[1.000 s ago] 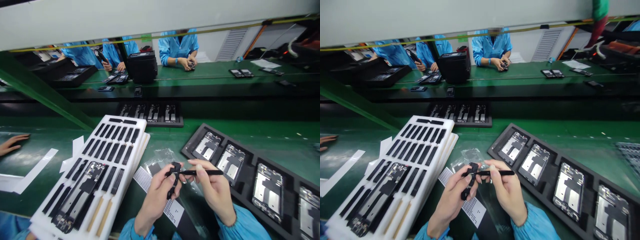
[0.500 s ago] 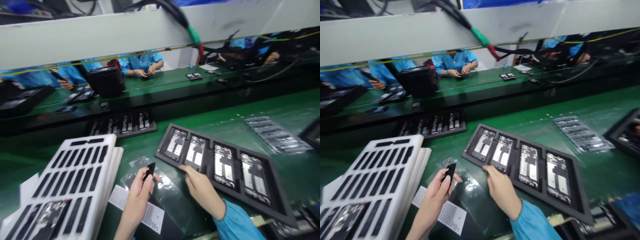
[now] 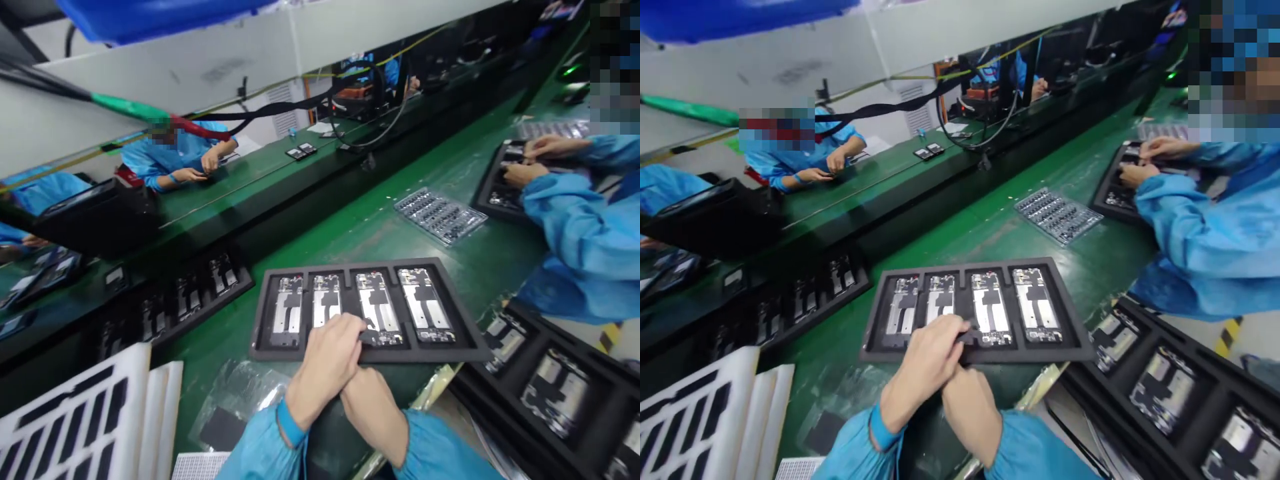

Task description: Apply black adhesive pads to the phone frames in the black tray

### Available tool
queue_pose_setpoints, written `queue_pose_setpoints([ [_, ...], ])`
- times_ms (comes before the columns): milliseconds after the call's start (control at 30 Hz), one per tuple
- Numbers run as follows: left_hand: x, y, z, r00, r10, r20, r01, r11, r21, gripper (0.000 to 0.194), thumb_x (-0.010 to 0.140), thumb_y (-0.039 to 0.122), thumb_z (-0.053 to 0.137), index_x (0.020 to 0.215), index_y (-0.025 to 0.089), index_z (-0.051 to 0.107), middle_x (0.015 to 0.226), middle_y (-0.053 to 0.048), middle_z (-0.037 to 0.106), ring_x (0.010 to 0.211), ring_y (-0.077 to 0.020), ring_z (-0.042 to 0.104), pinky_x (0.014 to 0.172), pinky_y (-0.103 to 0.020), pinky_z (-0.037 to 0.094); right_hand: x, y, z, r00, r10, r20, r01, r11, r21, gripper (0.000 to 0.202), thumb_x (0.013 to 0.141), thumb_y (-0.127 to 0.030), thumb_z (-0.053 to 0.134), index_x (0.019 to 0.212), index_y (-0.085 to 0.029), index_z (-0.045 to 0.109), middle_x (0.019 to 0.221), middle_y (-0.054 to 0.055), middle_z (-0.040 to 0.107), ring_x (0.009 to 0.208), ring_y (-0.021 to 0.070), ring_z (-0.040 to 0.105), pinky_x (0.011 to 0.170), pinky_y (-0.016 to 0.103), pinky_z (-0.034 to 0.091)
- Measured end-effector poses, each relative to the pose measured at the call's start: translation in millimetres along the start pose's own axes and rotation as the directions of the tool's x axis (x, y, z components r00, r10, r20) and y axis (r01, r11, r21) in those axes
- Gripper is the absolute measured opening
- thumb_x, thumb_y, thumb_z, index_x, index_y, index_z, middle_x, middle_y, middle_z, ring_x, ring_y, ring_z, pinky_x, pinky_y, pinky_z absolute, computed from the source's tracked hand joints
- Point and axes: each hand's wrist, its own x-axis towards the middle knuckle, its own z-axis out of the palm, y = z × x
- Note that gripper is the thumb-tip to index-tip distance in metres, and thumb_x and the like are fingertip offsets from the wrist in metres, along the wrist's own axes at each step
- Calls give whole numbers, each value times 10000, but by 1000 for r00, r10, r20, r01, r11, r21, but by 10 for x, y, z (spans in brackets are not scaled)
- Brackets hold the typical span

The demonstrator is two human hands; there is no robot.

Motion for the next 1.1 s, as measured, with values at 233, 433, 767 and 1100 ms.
queue_pose_setpoints([
  [233,344,187,300,970,110,216,-119,992,33,416,867,63,522,1248,231,542,1101,-29,722,999,-230,680,834,-358,561,-629,304,-122,982,-165,-94,176,977,120,539,786,-27,548,1275,-228,649,1199,57,737,685,204,725,593,283,505],
  [433,326,115,461,957,157,245,-161,987,-7,450,880,80,538,1303,227,588,1467,-29,592,1224,-246,630,1054,-403,522,-981,1075,-305,956,-142,-256,173,979,103,545,829,-22,459,1310,-217,625,1064,67,770,726,194,746,649,261,569],
  [767,334,189,381,933,179,312,-202,978,44,409,881,83,482,1241,235,602,1429,-31,576,1119,-239,660,938,-376,573,-739,1280,-329,930,-172,-326,155,985,-79,407,855,-27,349,1162,-159,582,1445,151,591,595,190,729,451,306,528],
  [1100,415,162,452,969,62,239,-42,995,-89,467,772,-19,433,1105,269,588,1351,-24,544,956,-181,675,840,-321,555,-675,1167,-234,946,-151,-285,39,931,-362,530,760,0,420,1254,-77,595,1458,200,549,396,168,628,360,325,417],
])
